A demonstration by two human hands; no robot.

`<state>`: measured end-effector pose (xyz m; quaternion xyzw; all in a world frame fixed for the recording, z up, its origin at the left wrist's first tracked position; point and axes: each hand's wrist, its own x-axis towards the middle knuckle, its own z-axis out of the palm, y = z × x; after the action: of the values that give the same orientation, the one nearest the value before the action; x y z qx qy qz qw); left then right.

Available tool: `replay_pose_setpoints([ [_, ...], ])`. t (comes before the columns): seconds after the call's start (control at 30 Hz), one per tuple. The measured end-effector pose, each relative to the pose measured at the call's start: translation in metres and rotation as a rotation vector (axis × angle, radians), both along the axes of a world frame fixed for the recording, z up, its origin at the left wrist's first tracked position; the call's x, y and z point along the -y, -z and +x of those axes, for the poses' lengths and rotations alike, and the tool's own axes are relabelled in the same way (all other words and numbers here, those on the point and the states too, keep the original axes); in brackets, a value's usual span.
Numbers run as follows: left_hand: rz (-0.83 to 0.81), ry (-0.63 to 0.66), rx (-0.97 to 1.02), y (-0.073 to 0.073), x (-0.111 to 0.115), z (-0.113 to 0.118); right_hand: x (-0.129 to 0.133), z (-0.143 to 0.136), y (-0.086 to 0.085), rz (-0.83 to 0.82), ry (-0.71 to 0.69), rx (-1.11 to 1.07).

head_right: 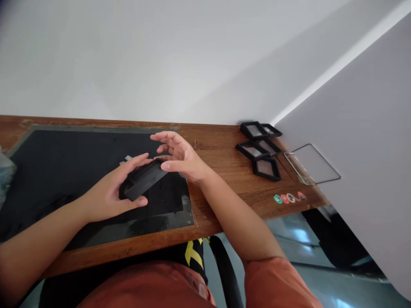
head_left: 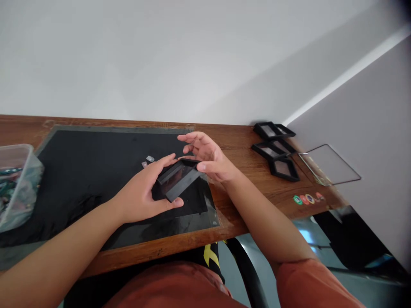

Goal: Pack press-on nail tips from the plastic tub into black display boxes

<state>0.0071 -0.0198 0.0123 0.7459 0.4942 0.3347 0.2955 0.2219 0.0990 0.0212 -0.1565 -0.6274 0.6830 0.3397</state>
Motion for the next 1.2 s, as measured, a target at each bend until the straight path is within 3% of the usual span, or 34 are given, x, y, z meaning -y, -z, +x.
replay_pose_setpoints([
  [0.3, -0.121, 0.071, 0.257, 0.005, 0.009, -0.005, 0.016, 0.002, -0.012, 0.050, -0.020, 0.007],
  [0.5, -0.184, 0.114, 0.254, 0.005, 0.014, -0.008, 0.024, 0.005, -0.015, 0.102, 0.005, 0.037],
  [0.73, -0.244, 0.046, 0.239, 0.006, 0.019, 0.001, 0.032, 0.004, -0.015, 0.221, 0.029, 0.101],
  [0.97, -0.173, 0.011, 0.375, 0.003, 0.019, 0.009, 0.037, -0.003, -0.009, 0.155, -0.009, 0.118],
  [1.2, -0.087, -0.081, 0.299, 0.001, 0.018, 0.012, 0.039, -0.010, 0.004, 0.203, -0.081, 0.103],
])
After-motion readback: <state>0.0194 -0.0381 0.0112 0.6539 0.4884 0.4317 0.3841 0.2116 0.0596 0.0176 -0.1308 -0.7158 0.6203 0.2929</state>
